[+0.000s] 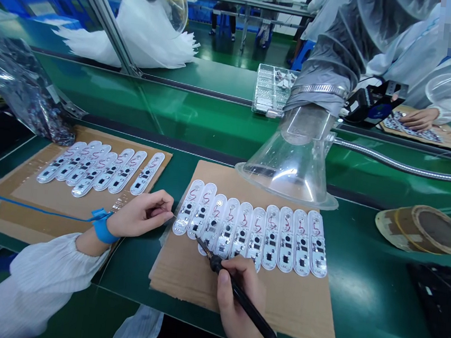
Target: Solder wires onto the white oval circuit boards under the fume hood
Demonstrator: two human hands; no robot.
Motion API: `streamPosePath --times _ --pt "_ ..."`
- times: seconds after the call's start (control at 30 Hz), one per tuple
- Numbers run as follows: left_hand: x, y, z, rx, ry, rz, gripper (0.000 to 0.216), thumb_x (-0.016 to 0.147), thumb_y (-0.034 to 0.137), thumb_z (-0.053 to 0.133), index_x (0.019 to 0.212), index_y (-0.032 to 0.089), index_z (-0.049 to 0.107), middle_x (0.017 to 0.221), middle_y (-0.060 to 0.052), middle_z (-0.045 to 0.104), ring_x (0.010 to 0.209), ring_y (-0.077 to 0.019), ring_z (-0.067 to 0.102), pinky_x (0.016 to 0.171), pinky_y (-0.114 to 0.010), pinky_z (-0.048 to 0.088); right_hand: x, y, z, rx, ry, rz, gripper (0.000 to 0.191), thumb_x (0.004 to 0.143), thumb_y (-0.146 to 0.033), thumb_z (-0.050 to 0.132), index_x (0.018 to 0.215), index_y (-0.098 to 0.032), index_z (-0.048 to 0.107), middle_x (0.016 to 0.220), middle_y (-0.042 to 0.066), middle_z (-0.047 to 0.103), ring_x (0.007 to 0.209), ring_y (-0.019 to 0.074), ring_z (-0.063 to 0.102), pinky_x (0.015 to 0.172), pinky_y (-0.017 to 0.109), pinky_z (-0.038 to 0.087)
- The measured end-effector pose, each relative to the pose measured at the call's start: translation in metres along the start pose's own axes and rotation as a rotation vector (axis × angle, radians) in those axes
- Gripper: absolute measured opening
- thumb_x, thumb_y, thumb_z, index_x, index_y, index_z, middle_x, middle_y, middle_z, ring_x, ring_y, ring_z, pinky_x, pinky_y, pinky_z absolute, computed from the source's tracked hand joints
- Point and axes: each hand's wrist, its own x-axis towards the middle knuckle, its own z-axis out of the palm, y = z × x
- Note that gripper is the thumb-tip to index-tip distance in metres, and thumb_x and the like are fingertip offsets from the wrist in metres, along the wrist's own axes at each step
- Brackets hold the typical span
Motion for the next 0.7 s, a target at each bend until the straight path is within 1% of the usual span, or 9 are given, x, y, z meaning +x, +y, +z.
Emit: streamPosePath --times 0.17,0.37,0.53,0.7 --pt "0.0002 -0.0007 -0.0002 0.013 0.000 0.002 0.012 0.108 0.027 0.060 0.097 0.023 0.056 0.069 0.010 0.040 0.059 -0.0118 0.039 0.059 -0.026 0.033 0.0018 -0.0024 0.0016 0.015 0.025 -0.007 0.015 0.119 -0.043 0.064 0.115 -0.029 0.069 0.092 0.001 0.074 0.074 0.0176 0.075 0.066 0.023 0.064" --pt "0.0001 -0.0009 0.0001 0.026 -0.011 0.015 0.012 0.108 0.025 0.060 0.096 0.023 0.056 0.071 0.010 0.040 0.059 -0.0118 0.039 0.059 -0.025 0.033 0.0061 -0.0078 0.0028 -0.015 -0.025 -0.043 0.015 0.120 -0.042 0.062 0.115 -0.030 0.069 0.088 -0.001 0.075 0.071 0.0154 0.076 0.066 0.020 0.063" --pt "-0.0001 0.0000 -0.0004 0.020 -0.004 0.030 0.012 0.108 0.025 0.059 0.096 0.023 0.055 0.071 0.010 0.040 0.060 -0.0118 0.039 0.059 -0.025 0.034 0.0052 -0.0073 0.0010 -0.021 -0.004 -0.034 0.017 0.120 -0.044 0.062 0.114 -0.030 0.068 0.091 0.000 0.074 0.074 0.0157 0.076 0.068 0.021 0.064" --pt "0.0005 0.0006 -0.0011 0.029 -0.013 0.030 0.013 0.107 0.025 0.059 0.095 0.023 0.055 0.071 0.010 0.039 0.060 -0.0117 0.038 0.058 -0.025 0.033 0.0044 -0.0077 -0.0002 -0.038 -0.073 -0.043 0.013 0.121 -0.042 0.061 0.117 -0.030 0.067 0.088 -0.002 0.074 0.072 0.0152 0.076 0.065 0.020 0.061"
